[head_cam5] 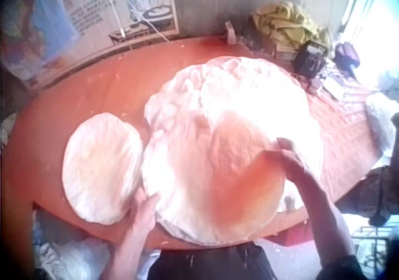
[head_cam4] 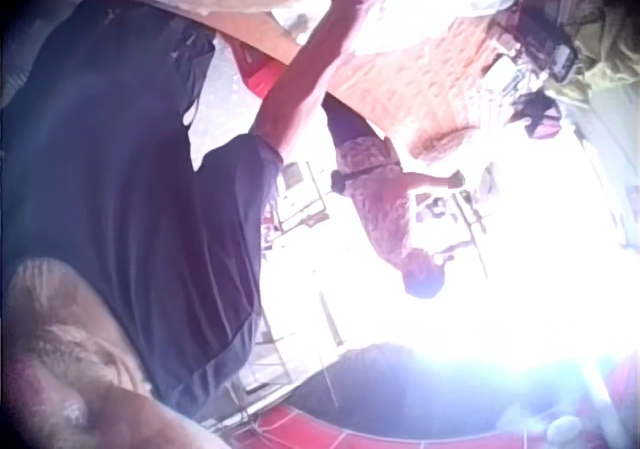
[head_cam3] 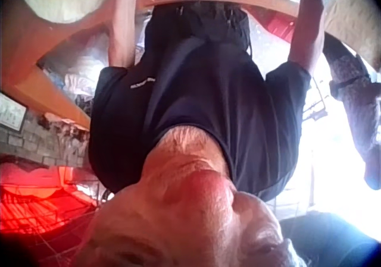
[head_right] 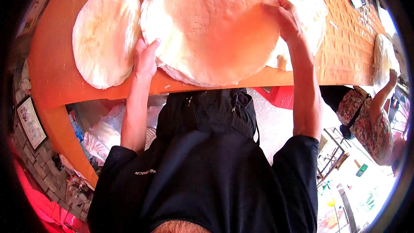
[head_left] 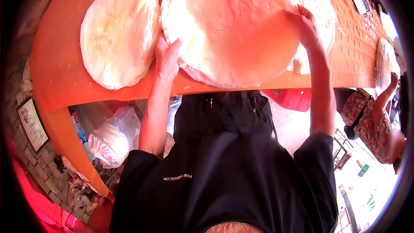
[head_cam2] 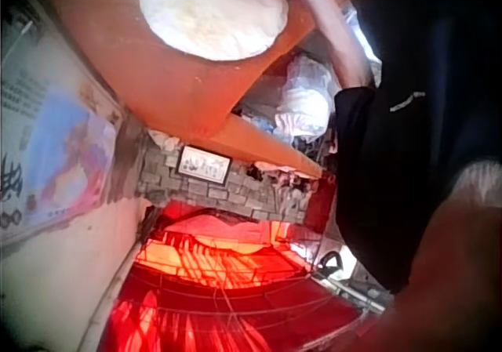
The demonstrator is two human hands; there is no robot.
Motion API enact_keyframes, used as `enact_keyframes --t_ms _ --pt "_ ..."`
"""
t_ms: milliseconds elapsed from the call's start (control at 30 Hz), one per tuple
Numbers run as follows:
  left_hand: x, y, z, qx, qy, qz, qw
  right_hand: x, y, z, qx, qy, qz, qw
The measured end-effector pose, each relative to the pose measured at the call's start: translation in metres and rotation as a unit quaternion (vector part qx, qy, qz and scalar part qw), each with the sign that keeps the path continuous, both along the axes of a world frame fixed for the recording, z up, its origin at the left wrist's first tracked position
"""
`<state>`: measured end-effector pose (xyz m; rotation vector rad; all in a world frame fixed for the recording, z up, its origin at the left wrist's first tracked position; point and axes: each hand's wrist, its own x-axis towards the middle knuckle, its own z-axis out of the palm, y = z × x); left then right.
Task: The person separates thin wrappers from a stack and places them onto another stack on the table by hand.
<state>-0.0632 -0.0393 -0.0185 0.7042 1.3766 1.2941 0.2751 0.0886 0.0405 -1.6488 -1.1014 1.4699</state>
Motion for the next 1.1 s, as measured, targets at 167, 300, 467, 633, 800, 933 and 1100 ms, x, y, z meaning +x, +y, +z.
enact_keyframes --t_ms 167,300,467,633,800,933,1100 --pt "-0.005 -0.009 0.0 -0.086 -0.306 0.062 0.946 0.038 0.014 -0.048 0.006 0.107 0.112 0.988" --pt "0.016 -0.035 -0.002 -0.053 -0.187 0.032 0.98 0.0 0.003 -0.004 -0.067 0.029 -0.017 0.997" --pt "0.017 -0.028 0.017 -0.004 -0.213 0.048 0.976 0.019 0.008 0.029 0.018 0.057 0.03 0.998" --pt "0.037 -0.024 0.018 0.065 -0.443 0.086 0.89 0.056 -0.012 -0.032 -0.025 -0.058 -0.028 0.998" --pt "0.049 -0.029 -0.008 -0.013 -0.158 0.12 0.98 0.038 -0.059 -0.041 -0.105 0.131 -0.059 0.984" --pt "0.054 -0.017 -0.007 -0.008 -0.007 0.121 0.993 0.052 -0.037 -0.031 -0.14 0.106 0.014 0.984" --pt "0.053 -0.013 -0.021 -0.019 -0.046 0.17 0.984 0.036 -0.025 -0.028 -0.071 -0.092 0.033 0.993"
